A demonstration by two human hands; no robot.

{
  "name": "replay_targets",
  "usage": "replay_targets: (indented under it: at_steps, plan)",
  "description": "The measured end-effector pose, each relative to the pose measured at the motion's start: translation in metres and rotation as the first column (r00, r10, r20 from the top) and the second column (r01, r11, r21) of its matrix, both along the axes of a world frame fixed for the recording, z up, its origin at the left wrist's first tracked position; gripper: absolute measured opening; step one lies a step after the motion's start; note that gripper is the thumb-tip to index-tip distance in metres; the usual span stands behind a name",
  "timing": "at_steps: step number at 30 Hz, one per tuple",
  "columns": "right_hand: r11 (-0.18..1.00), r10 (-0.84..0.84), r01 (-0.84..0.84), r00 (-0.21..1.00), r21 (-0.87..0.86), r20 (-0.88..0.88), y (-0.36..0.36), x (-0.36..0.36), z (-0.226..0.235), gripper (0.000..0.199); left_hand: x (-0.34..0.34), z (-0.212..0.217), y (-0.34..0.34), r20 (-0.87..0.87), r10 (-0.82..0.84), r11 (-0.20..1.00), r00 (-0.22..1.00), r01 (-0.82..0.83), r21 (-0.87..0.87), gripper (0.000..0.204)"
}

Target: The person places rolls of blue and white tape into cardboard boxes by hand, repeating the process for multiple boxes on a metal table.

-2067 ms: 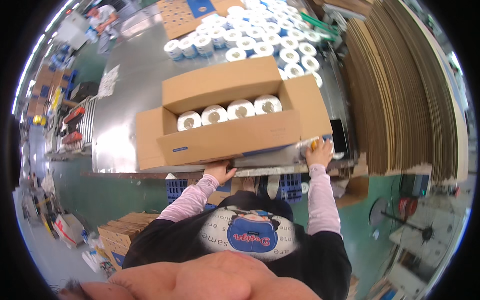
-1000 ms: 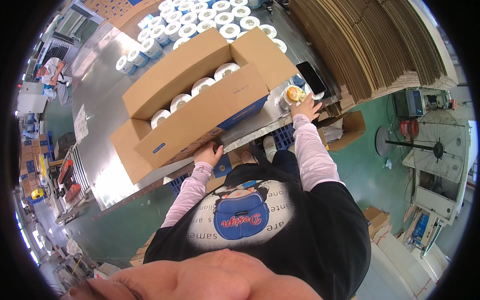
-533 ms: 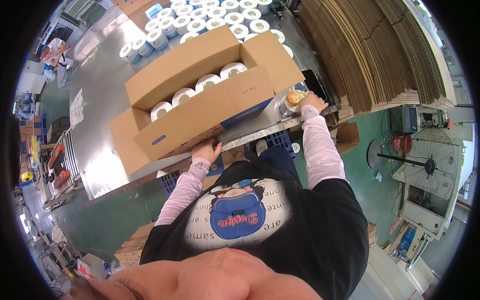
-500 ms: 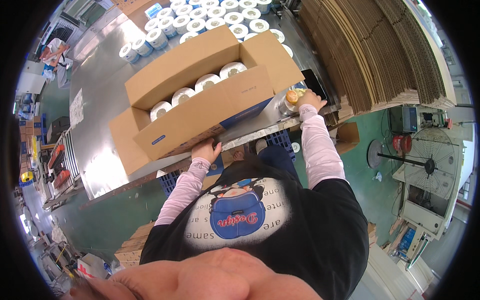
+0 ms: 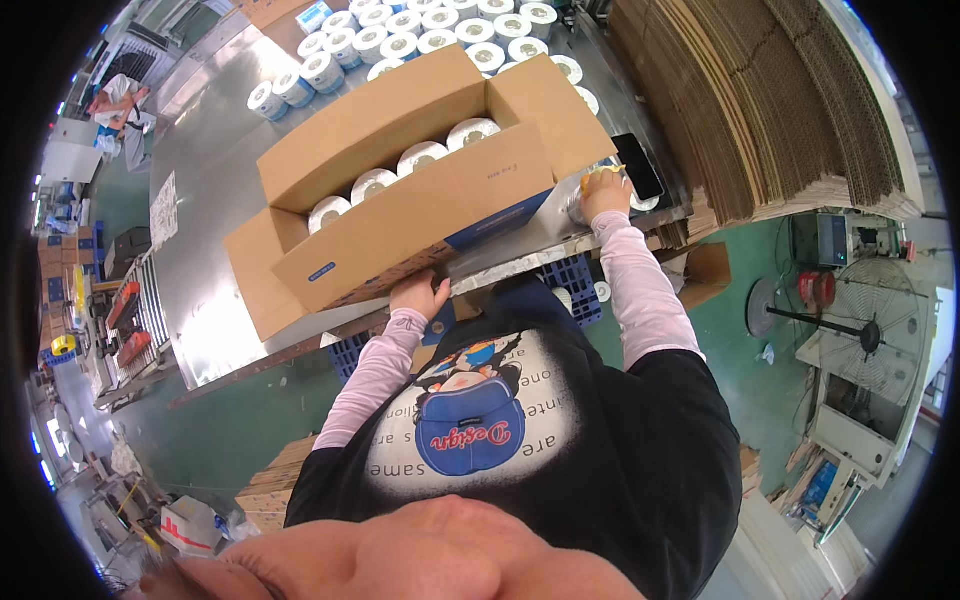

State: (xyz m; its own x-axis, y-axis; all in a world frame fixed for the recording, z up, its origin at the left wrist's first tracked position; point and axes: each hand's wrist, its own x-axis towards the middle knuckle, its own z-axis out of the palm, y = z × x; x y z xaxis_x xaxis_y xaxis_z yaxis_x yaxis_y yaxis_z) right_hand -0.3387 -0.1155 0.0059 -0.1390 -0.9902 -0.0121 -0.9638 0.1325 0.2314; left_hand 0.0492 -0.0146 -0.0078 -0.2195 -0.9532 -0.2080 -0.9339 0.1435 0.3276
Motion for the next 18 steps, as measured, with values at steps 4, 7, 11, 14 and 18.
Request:
replay_targets:
  at_steps: [4,7,11,14,18]
  plan:
    - [0.995,-0.102,0.099,0.99,0.032,0.102,0.003,0.016,0.008,0.041,-0.001,0.001,-0.002,0.036,-0.002,0.999,0.999,0.0,0.048,0.042]
    - [0.97,-0.241,0.239,0.945,0.034,0.22,-0.004,0.0,-0.027,0.046,-0.001,0.0,-0.002,0.031,-0.009,1.0,0.999,0.009,0.02,0.042]
    - [0.917,-0.292,0.381,0.842,-0.117,0.453,-0.025,-0.04,-0.056,0.035,0.0,-0.002,0.0,0.039,-0.008,0.999,0.999,0.006,0.048,0.043]
    - [0.872,-0.35,0.461,0.349,0.166,0.869,-0.03,-0.06,-0.048,0.039,0.001,-0.001,0.0,0.037,0.0,0.999,0.999,-0.001,0.036,0.043]
    - [0.856,-0.512,0.396,0.553,0.333,0.658,-0.02,-0.109,-0.069,0.043,-0.004,-0.004,-0.003,-0.02,-0.032,0.999,0.999,0.032,-0.018,0.042]
